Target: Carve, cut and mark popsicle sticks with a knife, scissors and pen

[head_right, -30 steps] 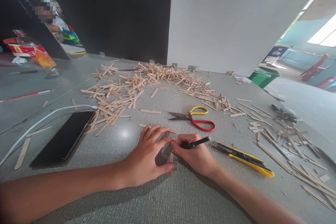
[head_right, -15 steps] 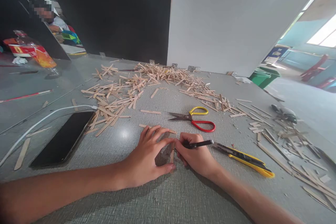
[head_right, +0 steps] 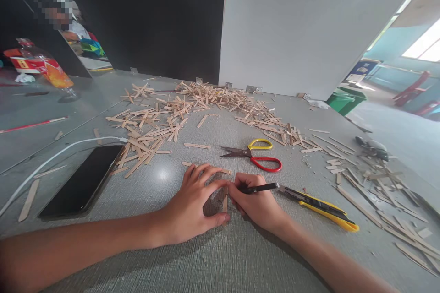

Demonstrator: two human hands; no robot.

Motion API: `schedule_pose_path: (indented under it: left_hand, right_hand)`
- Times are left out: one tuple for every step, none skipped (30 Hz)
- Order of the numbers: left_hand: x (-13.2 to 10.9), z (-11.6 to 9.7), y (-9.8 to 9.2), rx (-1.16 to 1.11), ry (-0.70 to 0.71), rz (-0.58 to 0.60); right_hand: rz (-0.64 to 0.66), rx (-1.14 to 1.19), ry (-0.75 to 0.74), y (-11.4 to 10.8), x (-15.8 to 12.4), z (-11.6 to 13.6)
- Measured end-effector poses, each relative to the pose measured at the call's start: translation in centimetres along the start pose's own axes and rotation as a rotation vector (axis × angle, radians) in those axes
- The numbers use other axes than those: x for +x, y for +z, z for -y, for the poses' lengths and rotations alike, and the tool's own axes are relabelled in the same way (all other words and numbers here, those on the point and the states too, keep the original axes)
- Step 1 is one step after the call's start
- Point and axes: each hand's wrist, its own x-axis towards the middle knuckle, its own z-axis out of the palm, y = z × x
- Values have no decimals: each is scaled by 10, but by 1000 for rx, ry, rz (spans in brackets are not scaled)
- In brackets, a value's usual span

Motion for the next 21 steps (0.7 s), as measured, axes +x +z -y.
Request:
schedule_pose_path:
  left_hand:
    - [0,0,0,2,0,0]
    - [-1,0,1,3,2,-1]
    - [-1,1,1,3,4,-5]
    - [-1,1,2,2,6,-10]
    - [-1,1,2,3,9,-15]
    - [-1,2,3,3,14,-19]
    - [-1,2,3,3,17,-23]
    - [-1,3,3,4,19,-25]
    - [-1,3,3,4,20,-25]
    - [-1,3,3,4,20,-25]
    - [-1,3,3,4,20,-26]
    - [-1,4,4,4,20,-26]
    - [-1,3,4,4,21,-27]
    - [-1,3,5,5,22,-29]
    - [-1,3,5,6,24,-32]
    - [-1,3,5,8,25,-34]
    - [-1,3,5,10,26,-36]
    - [-1,3,5,12,27,-37]
    - [-1,3,5,14,26,-38]
    - [-1,3,5,15,25,-37]
    - [-1,3,5,15,23,-35]
  right_hand:
    - [-1,0,0,0,0,0]
    - [-2,0,-2,0,0,0]
    - [-2,-2,-4,0,1,0]
    - [-3,-3,-6,0,1,0]
    - [-3,-5,-8,0,1,0]
    - [-3,-7,-10,0,2,-1]
    - [-2,-7,-12,-1,2,-1]
    - [-1,-7,-12,-1,2,-2]
    - [2,-7,-12,-1,2,-2]
    - [5,-6,-12,-1,2,-2]
    - [8,-6,-12,-1,2,-3]
    - [10,-7,-12,-1,1,-3]
    - [9,-9,-13,-1,1,-3]
    - [9,-11,-15,-1,1,-3]
    - [8,-13,-18,-1,1,-3]
    - [6,-16,-22,-1,1,-2]
    - [7,-18,-26,-1,2,-2]
    - [5,-20,-29,-1,2,-2]
    - [5,-22,-32,-1,2,-2]
    - [7,-23,-34,-1,3,-2]
    - [9,-23,-35,-1,3,-2]
